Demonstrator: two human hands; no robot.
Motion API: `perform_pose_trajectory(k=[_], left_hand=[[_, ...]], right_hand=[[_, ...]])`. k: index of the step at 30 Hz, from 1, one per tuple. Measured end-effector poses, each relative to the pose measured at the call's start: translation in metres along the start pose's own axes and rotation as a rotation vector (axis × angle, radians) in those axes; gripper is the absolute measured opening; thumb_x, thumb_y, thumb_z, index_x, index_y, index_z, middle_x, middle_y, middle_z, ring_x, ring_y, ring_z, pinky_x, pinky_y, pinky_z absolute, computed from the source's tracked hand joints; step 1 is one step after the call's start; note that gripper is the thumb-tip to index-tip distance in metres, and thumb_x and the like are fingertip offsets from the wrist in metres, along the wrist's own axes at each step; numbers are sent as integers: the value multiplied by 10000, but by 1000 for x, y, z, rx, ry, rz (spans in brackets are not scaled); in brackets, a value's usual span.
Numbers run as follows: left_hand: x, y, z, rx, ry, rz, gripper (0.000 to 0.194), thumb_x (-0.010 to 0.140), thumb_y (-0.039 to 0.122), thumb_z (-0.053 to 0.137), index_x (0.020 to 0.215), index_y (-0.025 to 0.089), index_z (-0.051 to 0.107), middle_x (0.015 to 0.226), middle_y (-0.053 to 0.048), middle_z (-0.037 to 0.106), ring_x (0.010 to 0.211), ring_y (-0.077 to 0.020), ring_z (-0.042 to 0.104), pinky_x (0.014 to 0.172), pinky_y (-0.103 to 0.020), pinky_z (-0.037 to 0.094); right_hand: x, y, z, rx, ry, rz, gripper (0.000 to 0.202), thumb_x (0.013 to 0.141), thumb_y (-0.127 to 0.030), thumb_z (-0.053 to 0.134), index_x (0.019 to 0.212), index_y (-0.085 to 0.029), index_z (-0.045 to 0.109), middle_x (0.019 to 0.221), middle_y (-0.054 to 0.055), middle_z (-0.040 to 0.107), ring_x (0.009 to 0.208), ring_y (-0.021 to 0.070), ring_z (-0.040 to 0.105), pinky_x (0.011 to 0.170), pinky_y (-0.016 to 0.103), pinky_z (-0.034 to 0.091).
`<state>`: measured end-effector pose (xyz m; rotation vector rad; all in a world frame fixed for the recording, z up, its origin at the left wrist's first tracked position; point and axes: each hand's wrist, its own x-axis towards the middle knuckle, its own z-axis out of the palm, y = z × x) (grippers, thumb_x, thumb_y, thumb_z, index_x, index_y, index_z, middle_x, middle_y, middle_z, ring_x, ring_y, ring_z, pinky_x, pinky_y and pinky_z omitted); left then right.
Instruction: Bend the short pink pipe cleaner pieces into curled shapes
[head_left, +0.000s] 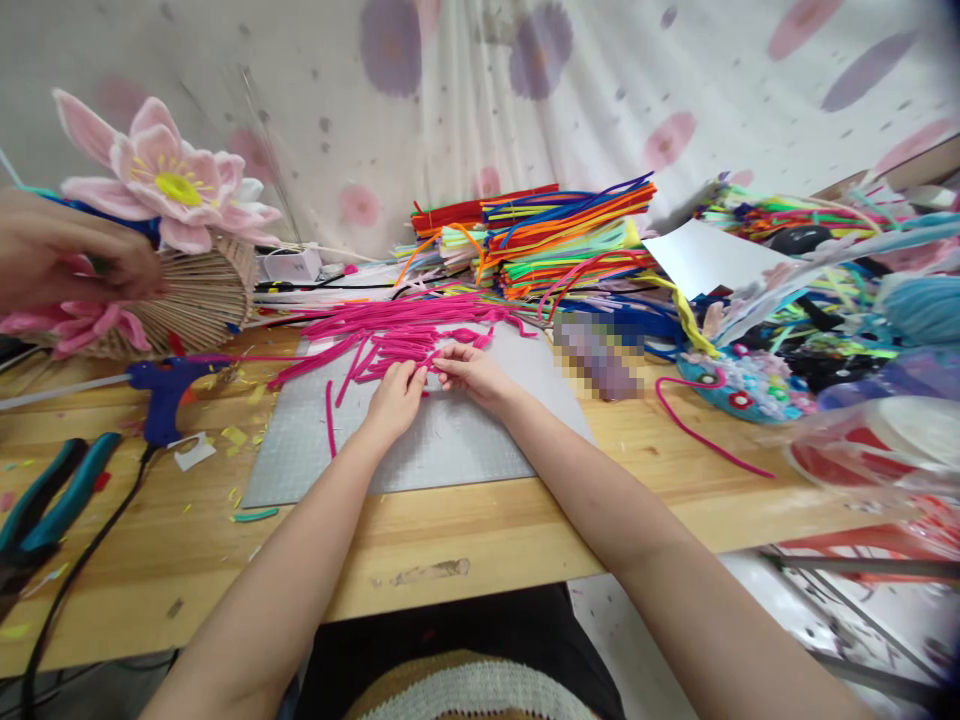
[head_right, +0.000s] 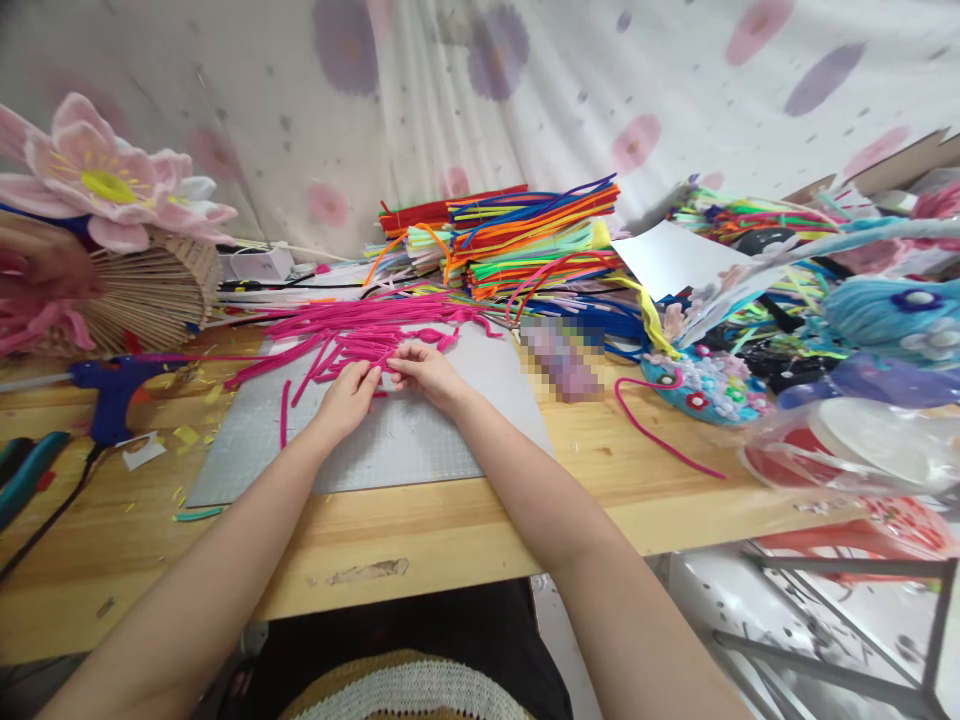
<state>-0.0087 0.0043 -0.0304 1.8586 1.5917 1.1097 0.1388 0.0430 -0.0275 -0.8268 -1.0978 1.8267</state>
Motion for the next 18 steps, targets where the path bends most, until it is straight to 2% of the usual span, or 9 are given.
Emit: perform_pose_trajectory(k=[4,8,11,14,18], left_hand=[[-1,3,-4,59,7,-30,220,849,319,436,706,219,571,686,-16,576,629,-162,508,590,-251,337],[0,2,-13,154,26,41,184,817,302,500,768,230,663,764,-36,614,712,-184,547,641,-265,353],[2,0,-18,247,-2,59,201,816,310,505,769,237,687,747,-36,603,699,-183,553,616,-267,352],[1,1,-20,375,-43,38,237,834,328,476,820,233,692,842,-45,634,768,-202,580,617,-282,367],[-2,6,-18,468,-52,113,298,845,314,461,1058,194,632,1035,-70,655,946,-236,586,759,-327,414]], right_hand=[[2,-3,-4,62,89,-15,276,530,-222,769,678,-149,547,555,-60,552,503,44,516,485,164,439],[4,-11,-18,71,211,-28,241,533,-200,757,644,-146,550,495,-62,530,452,35,479,455,156,412],[4,-15,-26,18,217,-27,233,535,-199,751,647,-145,554,490,-57,532,442,40,469,460,169,413],[3,-16,-27,-45,208,-66,234,543,-236,748,648,-151,557,503,-54,537,449,46,473,462,179,409],[1,-13,-20,-90,176,-140,247,533,-278,753,654,-160,573,506,-52,542,450,51,474,450,182,389]])
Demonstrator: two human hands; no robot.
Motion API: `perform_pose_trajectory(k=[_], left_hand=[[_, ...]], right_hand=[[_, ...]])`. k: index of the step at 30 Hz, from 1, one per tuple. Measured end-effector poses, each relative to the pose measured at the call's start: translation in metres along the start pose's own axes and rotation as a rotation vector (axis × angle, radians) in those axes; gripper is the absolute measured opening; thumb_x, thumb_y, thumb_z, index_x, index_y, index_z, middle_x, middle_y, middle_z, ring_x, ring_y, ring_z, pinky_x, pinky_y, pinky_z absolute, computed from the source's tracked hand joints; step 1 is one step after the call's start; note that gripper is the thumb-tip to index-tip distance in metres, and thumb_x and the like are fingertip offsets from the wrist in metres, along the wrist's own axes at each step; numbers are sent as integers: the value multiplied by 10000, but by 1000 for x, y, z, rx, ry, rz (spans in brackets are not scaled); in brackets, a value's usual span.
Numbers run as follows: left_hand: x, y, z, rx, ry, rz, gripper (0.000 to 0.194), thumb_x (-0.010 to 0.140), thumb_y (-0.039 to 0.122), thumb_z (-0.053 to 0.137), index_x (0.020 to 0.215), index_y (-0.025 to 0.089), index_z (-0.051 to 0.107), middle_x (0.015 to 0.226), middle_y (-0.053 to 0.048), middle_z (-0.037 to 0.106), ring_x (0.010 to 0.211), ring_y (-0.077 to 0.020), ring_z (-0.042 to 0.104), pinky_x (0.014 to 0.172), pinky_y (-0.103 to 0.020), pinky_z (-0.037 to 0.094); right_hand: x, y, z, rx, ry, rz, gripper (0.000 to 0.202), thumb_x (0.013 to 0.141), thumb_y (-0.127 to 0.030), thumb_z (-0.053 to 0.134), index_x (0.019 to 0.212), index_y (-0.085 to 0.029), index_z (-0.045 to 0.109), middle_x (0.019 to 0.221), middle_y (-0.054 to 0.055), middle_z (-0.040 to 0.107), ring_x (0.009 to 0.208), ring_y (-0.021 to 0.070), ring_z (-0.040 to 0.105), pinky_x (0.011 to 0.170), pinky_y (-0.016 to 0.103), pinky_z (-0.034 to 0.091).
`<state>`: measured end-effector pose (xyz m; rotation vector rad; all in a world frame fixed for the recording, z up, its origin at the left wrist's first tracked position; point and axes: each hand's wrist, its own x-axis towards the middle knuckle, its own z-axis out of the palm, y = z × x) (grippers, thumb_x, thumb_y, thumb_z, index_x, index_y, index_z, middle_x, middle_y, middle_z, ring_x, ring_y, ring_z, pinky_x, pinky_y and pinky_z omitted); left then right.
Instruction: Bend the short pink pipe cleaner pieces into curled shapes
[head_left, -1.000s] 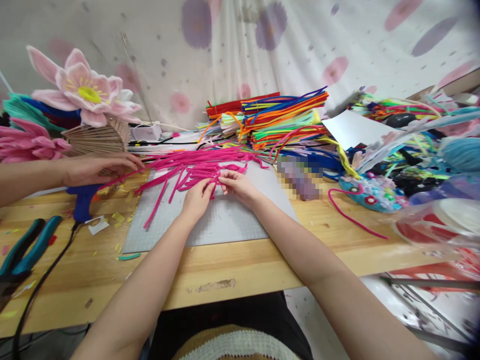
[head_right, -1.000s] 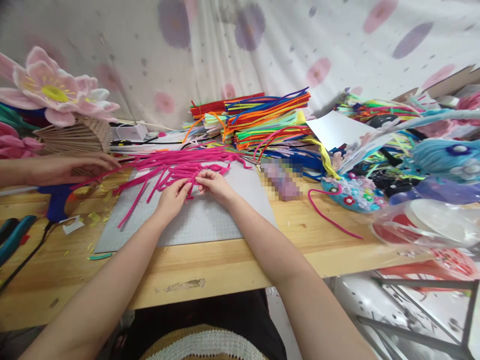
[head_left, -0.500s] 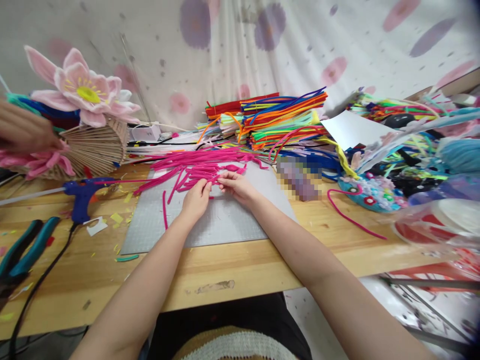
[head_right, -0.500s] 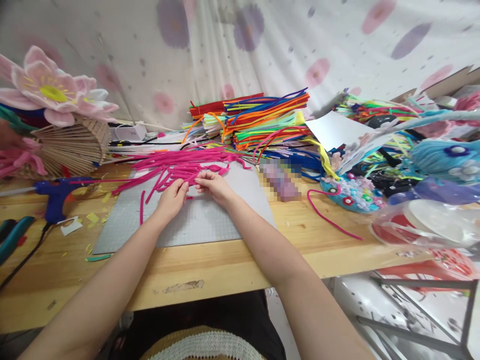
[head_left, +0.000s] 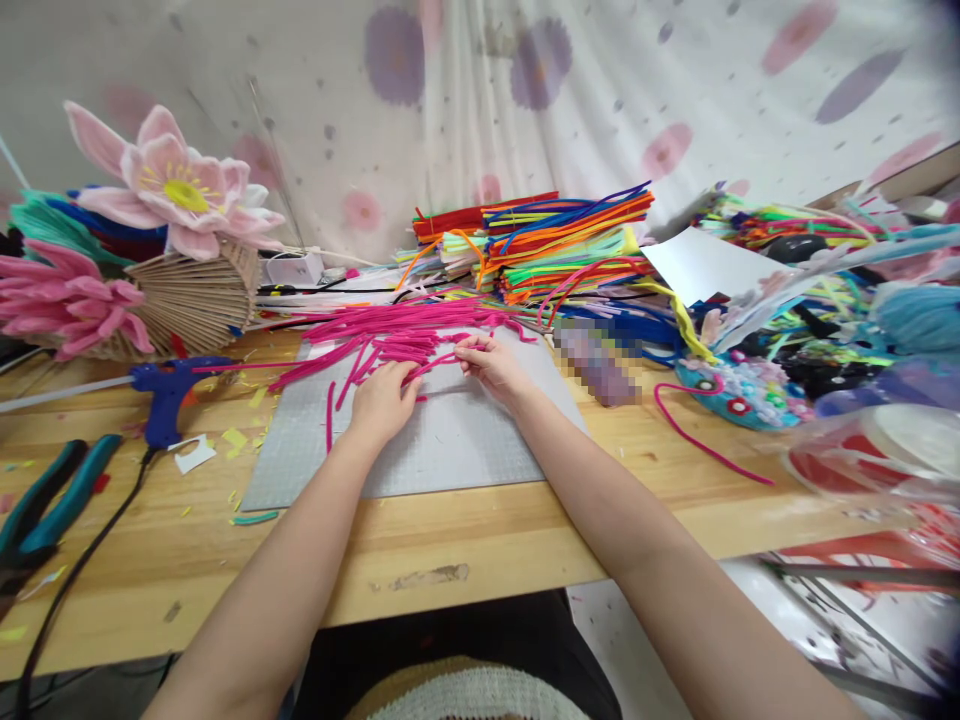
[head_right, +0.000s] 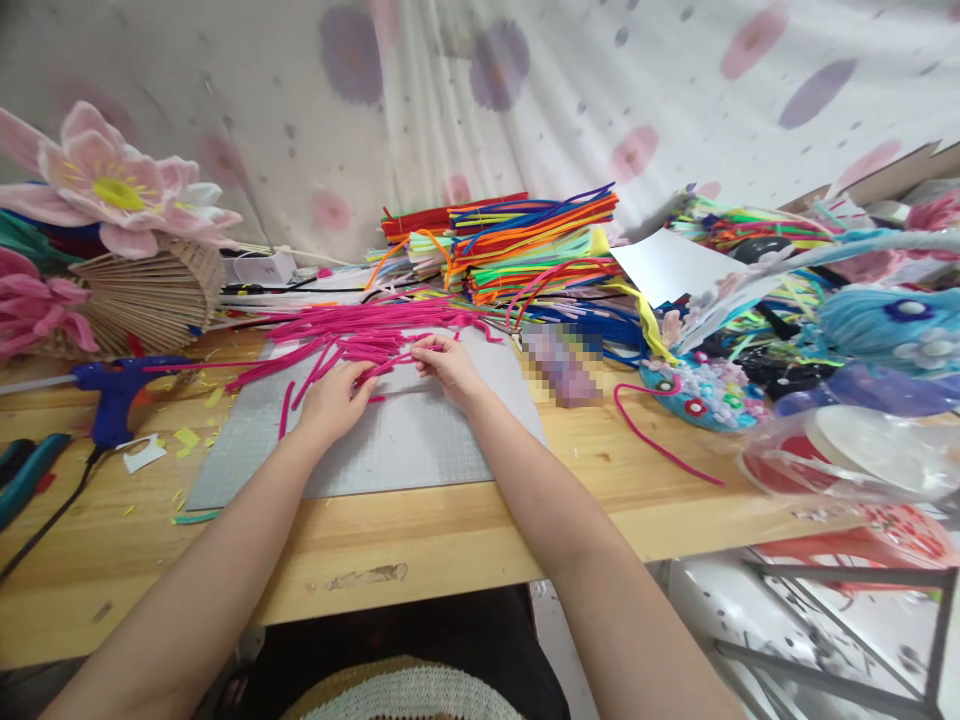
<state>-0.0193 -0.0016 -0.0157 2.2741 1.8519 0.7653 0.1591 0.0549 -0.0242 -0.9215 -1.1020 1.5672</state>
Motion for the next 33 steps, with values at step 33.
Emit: perform_pose_trajectory(k=[33], left_hand=[[-2,36,17,162,-72,-92,345,907,374,312,954,218,616,885,-83,678,754,-221,631,639,-330,407]], right_hand=[[1,9,22,27,301,40,235,596,-285,685,570,-175,480,512,-50,504,503,69,510,422,170,391]])
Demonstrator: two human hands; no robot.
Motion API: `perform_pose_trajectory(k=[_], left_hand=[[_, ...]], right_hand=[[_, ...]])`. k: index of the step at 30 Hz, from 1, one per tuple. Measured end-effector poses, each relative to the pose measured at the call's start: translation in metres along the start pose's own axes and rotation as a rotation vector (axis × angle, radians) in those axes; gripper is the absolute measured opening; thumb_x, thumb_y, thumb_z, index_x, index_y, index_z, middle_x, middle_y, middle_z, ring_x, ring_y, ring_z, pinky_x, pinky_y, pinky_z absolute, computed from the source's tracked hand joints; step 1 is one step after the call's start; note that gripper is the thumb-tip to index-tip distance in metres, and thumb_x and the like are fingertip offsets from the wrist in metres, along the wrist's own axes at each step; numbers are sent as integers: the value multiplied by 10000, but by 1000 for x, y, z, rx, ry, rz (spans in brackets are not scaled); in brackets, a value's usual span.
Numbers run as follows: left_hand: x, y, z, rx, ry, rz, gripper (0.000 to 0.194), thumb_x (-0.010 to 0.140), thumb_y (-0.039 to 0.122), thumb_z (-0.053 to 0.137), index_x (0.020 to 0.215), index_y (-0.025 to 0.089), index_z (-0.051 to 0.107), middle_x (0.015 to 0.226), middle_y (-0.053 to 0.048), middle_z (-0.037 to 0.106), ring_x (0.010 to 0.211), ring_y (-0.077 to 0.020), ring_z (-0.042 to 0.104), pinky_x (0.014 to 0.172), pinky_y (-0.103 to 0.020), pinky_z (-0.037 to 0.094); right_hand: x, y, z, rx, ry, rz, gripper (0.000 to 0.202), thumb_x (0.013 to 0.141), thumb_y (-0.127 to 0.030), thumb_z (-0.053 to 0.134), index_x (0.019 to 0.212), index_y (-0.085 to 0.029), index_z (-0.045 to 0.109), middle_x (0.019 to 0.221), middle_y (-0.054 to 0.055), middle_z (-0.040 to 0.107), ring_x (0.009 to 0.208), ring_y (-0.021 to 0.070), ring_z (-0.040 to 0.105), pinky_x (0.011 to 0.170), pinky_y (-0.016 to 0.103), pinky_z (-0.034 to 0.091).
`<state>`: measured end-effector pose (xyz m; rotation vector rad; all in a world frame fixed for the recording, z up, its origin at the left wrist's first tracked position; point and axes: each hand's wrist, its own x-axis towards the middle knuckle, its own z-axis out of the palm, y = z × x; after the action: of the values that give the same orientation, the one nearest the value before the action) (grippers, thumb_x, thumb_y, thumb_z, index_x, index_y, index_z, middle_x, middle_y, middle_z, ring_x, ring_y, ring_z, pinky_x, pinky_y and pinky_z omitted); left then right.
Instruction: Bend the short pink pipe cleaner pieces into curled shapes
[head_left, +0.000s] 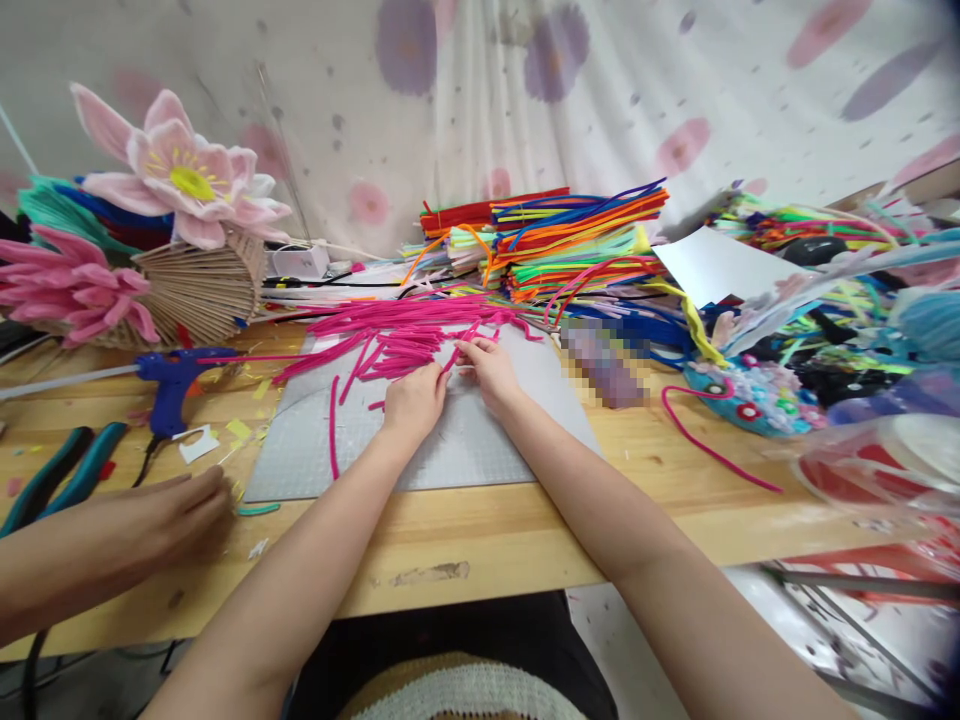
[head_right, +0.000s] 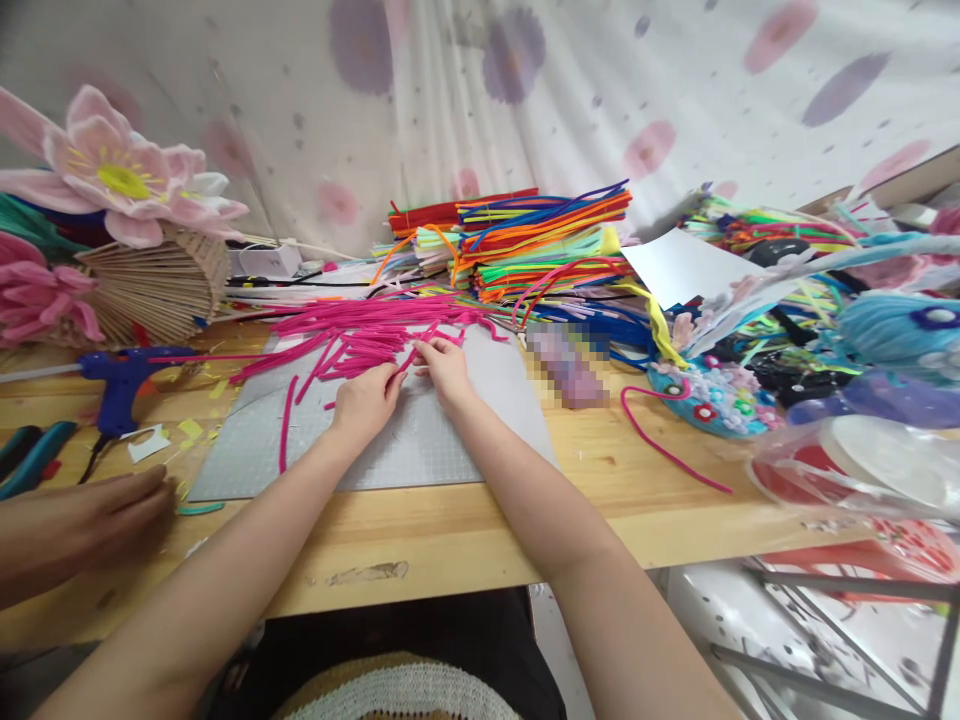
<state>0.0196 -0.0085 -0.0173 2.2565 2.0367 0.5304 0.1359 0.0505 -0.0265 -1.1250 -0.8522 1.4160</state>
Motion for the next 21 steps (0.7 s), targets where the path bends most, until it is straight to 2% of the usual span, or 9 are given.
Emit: perform_pose_trajectory(k=[3,6,12,15,18,21], left_hand=[[1,-1,-1,-2,-29,-7,363,904,398,282,900,272,622,849,-73,683,751,-231,629,657,-363,422],[1,-1,-1,-5,-57,-21,368,900,408,263,894,311,617,846,-66,681,764,-237,625,682,-389,438],[1,-4,-2,-17,-63,-14,370,899,408,255,932,316,612,874,-67,673,766,-243,617,689,-417,449],[1,-6,0,-23,-47,-19,341,898,395,292,932,290,614,864,-60,670,756,-231,615,684,-409,449],[2,-7,2,-47,-36,-26,302,892,397,324,909,304,611,825,-35,668,734,-220,607,687,-416,452],[1,-7,3,-78,-34,-16,290,888,401,324,907,334,606,810,-20,666,740,-219,600,716,-433,456]], right_hand=[[3,-1,-2,5,51,-10,231,608,-295,675,575,-176,480,521,-52,500,497,63,500,426,170,374],[4,-2,-3,-9,40,-16,254,602,-323,687,577,-178,480,520,-53,497,498,64,497,442,178,376],[5,-14,-11,-98,-151,18,290,526,-329,756,585,-169,522,529,-50,531,506,65,501,463,186,376],[5,-18,-15,-136,-233,29,263,534,-316,764,603,-158,565,525,-42,541,488,58,483,458,185,370],[6,-17,-17,-129,-214,23,255,566,-303,759,574,-157,550,510,-39,533,476,55,477,448,182,365],[9,-13,-18,-46,-123,59,233,595,-275,750,594,-167,544,510,-49,521,478,54,487,446,175,370]])
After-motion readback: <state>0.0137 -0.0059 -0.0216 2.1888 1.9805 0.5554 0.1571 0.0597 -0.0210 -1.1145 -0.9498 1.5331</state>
